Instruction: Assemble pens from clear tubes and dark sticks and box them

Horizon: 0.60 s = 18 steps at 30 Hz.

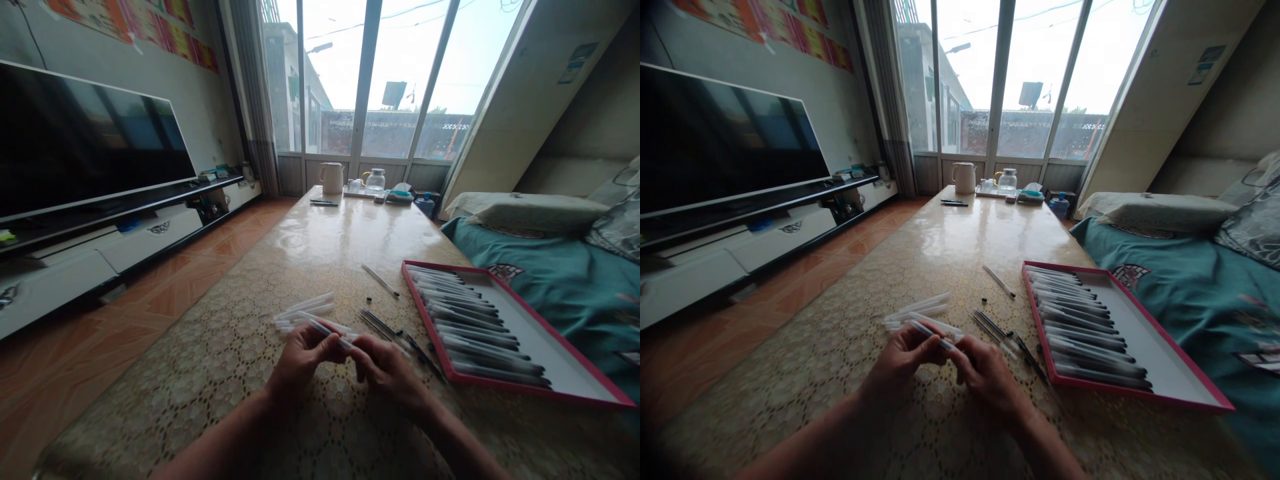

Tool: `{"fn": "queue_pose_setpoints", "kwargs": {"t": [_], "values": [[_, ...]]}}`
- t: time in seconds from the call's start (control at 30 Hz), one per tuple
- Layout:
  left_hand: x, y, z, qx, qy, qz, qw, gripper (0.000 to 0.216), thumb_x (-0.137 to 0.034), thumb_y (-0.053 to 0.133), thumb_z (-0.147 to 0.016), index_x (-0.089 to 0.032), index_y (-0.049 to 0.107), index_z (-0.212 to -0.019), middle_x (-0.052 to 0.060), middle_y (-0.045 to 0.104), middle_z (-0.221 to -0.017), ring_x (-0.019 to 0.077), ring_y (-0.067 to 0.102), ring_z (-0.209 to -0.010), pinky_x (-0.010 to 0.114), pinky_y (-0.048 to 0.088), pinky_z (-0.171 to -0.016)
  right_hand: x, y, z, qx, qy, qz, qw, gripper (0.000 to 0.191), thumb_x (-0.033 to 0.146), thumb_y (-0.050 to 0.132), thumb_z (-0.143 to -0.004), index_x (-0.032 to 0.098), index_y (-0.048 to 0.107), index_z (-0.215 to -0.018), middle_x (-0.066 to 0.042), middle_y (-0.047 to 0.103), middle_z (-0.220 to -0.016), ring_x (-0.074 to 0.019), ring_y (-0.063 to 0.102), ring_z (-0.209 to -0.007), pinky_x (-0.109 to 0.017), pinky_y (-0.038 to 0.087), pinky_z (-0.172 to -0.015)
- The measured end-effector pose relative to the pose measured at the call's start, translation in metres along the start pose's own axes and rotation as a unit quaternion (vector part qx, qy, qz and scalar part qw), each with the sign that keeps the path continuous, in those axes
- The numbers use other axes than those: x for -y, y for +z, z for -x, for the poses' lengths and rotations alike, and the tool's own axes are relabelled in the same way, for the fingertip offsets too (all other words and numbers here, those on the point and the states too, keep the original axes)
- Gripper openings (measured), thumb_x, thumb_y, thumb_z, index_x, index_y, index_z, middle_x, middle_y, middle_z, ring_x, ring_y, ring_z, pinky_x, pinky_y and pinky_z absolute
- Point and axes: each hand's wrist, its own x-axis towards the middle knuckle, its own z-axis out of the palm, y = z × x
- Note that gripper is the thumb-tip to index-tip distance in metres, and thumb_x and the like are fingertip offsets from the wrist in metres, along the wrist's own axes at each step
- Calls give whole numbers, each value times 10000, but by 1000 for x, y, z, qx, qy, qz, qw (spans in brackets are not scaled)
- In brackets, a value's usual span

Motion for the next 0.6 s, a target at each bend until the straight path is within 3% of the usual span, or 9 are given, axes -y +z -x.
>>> {"fn": "queue_pose_setpoints", "kwargs": {"t": [0.1, 0.2, 0.27, 0.37, 0.47, 0.6], "values": [[-6, -3, -2, -33, 20, -50, 998, 258, -300, 698, -757, -118, 663, -937, 74, 709, -746, 169, 663, -641, 284, 537, -613, -4, -2, 0, -22, -28, 47, 998, 357, 442, 408, -925, 177, 592, -772, 42, 446, -572, -97, 408, -521, -207, 310, -491], [-10, -8, -3, -109, 84, -141, 980, 236, -307, 672, -771, -150, 667, -946, 60, 698, -747, 168, 646, -624, 270, 513, -580, -8, -7, -2, -104, -10, 85, 991, 370, 455, 389, -923, 178, 583, -773, 43, 412, -560, -109, 397, -516, -216, 294, -488], [-10, -8, 1, -115, 115, -230, 960, 156, -281, 663, -768, -165, 687, -871, 58, 691, -728, 176, 640, -639, 267, 499, -592, -11, -11, -3, -161, 4, 111, 981, 385, 464, 376, -920, 175, 584, -772, 33, 439, -559, -120, 427, -522, -223, 305, -500], [-11, -3, 14, -16, 125, -367, 922, 126, -204, 614, -780, -192, 710, -861, 72, 702, -800, 189, 640, -699, 279, 486, -651, -15, -15, -4, -209, 10, 138, 968, 412, 475, 363, -917, 169, 596, -768, 13, 498, -574, -134, 471, -543, -228, 332, -527], [-16, 6, 25, 105, 131, -490, 855, 240, -114, 556, -768, -201, 697, -942, 86, 691, -909, 208, 625, -772, 312, 470, -709, -19, -18, -5, -223, 19, 145, 964, 438, 495, 363, -909, 164, 612, -769, 3, 530, -577, -136, 480, -537, -226, 334, -515], [-22, 18, 16, 136, 153, -597, 775, 293, -43, 468, -777, -186, 666, -939, 93, 658, -907, 224, 595, -835, 327, 451, -736, -22, -19, -6, -227, 19, 135, 964, 456, 509, 367, -903, 158, 616, -754, 1, 530, -554, -131, 463, -513, -225, 314, -487]]}}
